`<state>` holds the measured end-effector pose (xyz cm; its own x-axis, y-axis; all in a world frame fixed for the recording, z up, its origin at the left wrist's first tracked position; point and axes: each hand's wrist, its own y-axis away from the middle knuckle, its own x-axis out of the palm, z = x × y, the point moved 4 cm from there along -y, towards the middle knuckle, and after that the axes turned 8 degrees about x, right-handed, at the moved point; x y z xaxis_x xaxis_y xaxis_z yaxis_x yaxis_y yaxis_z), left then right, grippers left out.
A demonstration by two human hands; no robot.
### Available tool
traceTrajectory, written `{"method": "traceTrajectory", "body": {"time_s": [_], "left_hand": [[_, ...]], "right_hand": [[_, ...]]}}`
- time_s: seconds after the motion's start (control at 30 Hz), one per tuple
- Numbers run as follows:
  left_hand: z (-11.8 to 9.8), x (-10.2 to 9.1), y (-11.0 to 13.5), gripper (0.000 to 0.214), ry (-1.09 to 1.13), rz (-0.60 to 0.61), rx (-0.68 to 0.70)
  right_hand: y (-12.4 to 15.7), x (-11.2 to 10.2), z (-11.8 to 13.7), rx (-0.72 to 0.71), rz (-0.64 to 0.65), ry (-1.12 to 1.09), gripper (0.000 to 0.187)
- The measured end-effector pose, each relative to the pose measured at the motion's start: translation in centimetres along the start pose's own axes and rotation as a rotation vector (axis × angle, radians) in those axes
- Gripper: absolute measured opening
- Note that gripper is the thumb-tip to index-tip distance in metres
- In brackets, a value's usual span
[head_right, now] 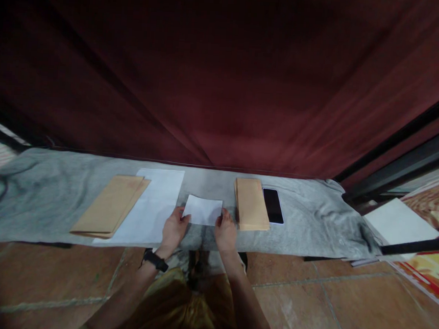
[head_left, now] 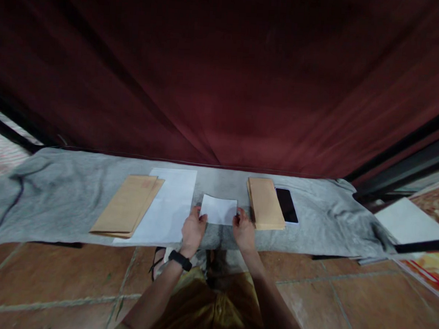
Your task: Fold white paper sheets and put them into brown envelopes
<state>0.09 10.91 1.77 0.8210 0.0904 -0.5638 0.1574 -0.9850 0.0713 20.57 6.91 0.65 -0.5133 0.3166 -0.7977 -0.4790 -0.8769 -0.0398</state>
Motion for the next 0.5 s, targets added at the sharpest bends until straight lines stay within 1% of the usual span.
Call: {"method": "traceTrajectory", "body": {"time_s": [0.07, 0.13, 0.17, 0.23, 0.3, 0.33, 0.4, 0.5], "left_hand": [[-0.3, -0.1, 0.2, 0.03, -0.198, 0.044, 0.012], [-0.4, -0.1, 0.5, 0.034, -0.298, 0.078, 0.011], [-0.5, -0.1, 0.5, 0.036, -0.315, 0.086, 0.012], [-0.5, 0.0, 0.7, 0.04, -0.334, 0.089, 0.016], [-0.5, 0.1, 0.9, 0.042, -0.349, 0.089, 0.022], [-0.6, 0.1, 1.0, 0.042, -0.361, 0.09, 0.023], [-0.8, 0.2, 1.2, 0.041, -0.399, 0.103, 0.028], [-1.1, 0.1, 1.5, 0.039, -0.481, 0.126, 0.032]], "right_hand": [[0.6, -0.2, 0.6, -0.074, -0.069, 0.095, 0.037], [1.2, -0.1, 1.5, -0.171, -0.111, 0.094, 0.038], [1.5, 0.2, 2.0, -0.23, -0.109, 0.067, 0.04], [2.0, 1.3, 3.1, -0.354, -0.064, 0.021, 0.042], [2.5, 2.5, 3.9, -0.437, -0.007, 0.047, 0.044], [2.7, 3.1, 4.0, -0.446, 0.007, 0.088, 0.045], [2.7, 3.8, 3.7, -0.422, 0.001, 0.181, 0.047], [2.6, 3.8, 2.6, -0.392, -0.041, 0.267, 0.051]]}}
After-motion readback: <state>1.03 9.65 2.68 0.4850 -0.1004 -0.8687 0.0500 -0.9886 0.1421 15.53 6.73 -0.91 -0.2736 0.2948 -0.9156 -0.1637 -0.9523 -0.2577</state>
